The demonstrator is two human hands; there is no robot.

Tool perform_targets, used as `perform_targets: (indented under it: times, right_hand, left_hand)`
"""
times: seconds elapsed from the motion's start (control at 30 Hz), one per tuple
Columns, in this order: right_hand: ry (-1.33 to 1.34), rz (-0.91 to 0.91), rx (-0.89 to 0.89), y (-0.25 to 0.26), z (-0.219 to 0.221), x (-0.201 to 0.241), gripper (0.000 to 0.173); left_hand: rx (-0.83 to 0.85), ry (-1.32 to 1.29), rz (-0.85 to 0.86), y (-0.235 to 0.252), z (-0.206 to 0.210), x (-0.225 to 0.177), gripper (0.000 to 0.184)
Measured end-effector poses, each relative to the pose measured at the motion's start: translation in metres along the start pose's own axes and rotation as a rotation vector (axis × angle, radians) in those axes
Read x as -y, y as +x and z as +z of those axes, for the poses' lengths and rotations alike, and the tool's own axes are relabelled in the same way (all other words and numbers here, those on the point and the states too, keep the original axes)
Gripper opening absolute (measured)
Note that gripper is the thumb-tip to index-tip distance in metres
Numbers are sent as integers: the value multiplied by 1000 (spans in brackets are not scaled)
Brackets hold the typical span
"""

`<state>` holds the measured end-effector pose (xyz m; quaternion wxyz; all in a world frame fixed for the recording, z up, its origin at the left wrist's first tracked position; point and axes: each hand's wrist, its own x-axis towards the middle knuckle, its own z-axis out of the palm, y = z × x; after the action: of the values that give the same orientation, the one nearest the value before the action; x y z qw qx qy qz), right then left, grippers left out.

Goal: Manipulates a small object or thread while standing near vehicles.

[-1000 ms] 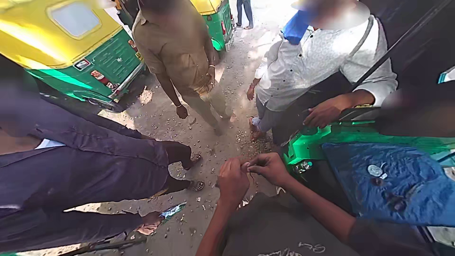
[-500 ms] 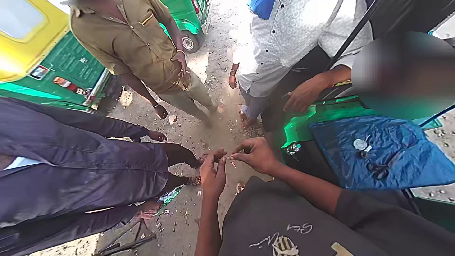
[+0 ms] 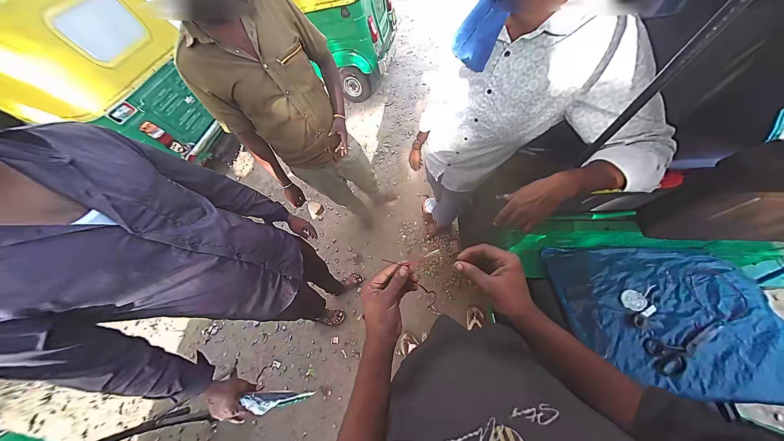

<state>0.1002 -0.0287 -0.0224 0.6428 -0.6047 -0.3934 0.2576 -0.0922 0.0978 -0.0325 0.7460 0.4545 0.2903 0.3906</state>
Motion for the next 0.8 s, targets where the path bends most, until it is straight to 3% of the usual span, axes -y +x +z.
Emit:
perform_targets:
  times: [0.07, 0.17, 0.33, 0.47, 0.8]
  right_hand:
    - [81, 177, 125, 1, -7, -18, 23]
    - [348, 239, 228, 9, 2, -22, 29]
    - [584, 253, 159, 20, 16, -16, 16]
    - [455, 89, 96, 27, 14, -25, 11]
    - [154, -305, 159, 43, 11, -21, 6]
  left_hand:
    - [16, -88, -70, 4, 13, 3, 21]
    - [29, -144, -123, 6, 30, 11, 18]
    - [46, -130, -166, 11, 45, 22, 19]
    - [48, -117, -206, 15, 54, 25, 21]
    - [-109, -236, -388, 26, 52, 28, 19]
